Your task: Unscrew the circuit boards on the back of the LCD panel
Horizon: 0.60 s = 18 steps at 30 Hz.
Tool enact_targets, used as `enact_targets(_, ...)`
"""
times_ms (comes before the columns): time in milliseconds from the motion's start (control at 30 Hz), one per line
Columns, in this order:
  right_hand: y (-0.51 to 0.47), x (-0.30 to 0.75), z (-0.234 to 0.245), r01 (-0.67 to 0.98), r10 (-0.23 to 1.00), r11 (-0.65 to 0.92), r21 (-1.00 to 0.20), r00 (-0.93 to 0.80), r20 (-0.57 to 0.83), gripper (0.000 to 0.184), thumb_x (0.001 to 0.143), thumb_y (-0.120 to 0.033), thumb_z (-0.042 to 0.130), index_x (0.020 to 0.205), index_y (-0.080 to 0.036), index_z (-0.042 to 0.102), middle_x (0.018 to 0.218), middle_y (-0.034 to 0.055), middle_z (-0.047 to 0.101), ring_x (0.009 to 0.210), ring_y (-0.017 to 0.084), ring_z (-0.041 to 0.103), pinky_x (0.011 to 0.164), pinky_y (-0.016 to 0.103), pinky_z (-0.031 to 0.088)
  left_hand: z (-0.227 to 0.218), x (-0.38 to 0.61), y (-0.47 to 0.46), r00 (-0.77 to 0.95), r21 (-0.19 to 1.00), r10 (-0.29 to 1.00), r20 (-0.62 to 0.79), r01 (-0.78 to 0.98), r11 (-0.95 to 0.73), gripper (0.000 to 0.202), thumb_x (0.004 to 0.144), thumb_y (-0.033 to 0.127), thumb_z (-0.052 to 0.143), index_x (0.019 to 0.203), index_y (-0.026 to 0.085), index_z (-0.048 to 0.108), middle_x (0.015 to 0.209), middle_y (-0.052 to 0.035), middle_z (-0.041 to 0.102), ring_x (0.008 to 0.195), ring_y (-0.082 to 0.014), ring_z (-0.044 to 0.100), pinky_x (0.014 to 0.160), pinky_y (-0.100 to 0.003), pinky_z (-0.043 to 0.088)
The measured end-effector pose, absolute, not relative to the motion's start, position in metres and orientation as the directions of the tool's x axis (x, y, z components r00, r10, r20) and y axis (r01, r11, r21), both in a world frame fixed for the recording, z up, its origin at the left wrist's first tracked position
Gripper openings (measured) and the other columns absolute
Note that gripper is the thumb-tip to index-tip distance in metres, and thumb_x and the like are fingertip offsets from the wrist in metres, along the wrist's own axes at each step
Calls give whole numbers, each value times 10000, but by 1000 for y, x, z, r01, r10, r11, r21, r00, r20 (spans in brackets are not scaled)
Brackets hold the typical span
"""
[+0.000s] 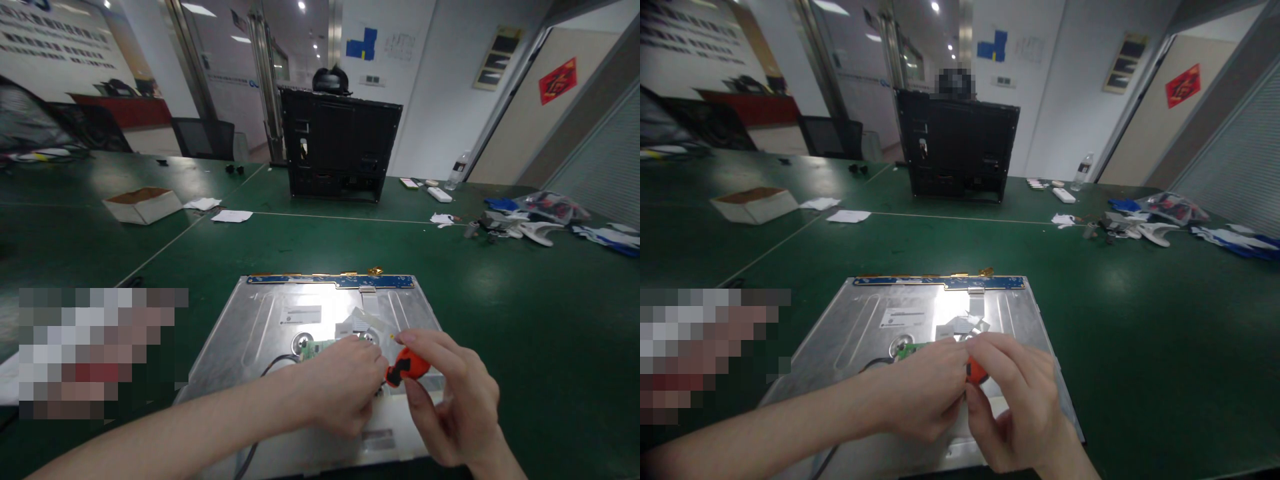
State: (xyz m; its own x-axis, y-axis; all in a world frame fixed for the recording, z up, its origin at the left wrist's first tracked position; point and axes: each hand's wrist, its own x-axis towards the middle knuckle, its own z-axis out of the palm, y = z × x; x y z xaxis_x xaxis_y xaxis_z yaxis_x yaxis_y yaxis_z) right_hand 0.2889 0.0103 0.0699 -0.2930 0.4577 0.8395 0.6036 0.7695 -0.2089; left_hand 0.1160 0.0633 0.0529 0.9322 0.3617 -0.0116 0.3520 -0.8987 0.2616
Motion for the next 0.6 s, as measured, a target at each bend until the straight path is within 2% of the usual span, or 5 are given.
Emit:
enact_targets(133, 10, 288, 70, 617, 463, 758, -213, -279, 841, 364, 837, -148, 523, 1200, -133, 557, 950, 86, 737, 866, 209, 730, 665, 293, 610, 50, 116, 63, 934, 257, 357, 22, 340, -905, 166, 733, 196, 663, 884, 130, 644, 863, -108, 693, 794, -261, 650, 714, -358, 533)
enact_targets(433, 14, 284, 70, 670, 412, 727, -151, -250, 876, 248, 867, -173, 624, 1112, -192, 592, 787, 17, 687, 643, 144, 675, 490, 230, 535, 49, 115, 62, 936, 284, 350, 20, 331, -900, 130, 745, 181, 645, 871, 150, 628, 857, -94, 676, 794, -241, 635, 689, -332, 520)
enact_targets(600, 13, 285, 73, 657, 416, 740, -146, -275, 867, 248, 886, -205, 599, 1131, -166, 584, 833, 46, 710, 689, 157, 698, 513, 237, 554, 55, 117, 62, 931, 265, 363, -33, 359, -895, 85, 727, 183, 669, 793, 150, 627, 810, -87, 667, 750, -242, 633, 641, -327, 511)
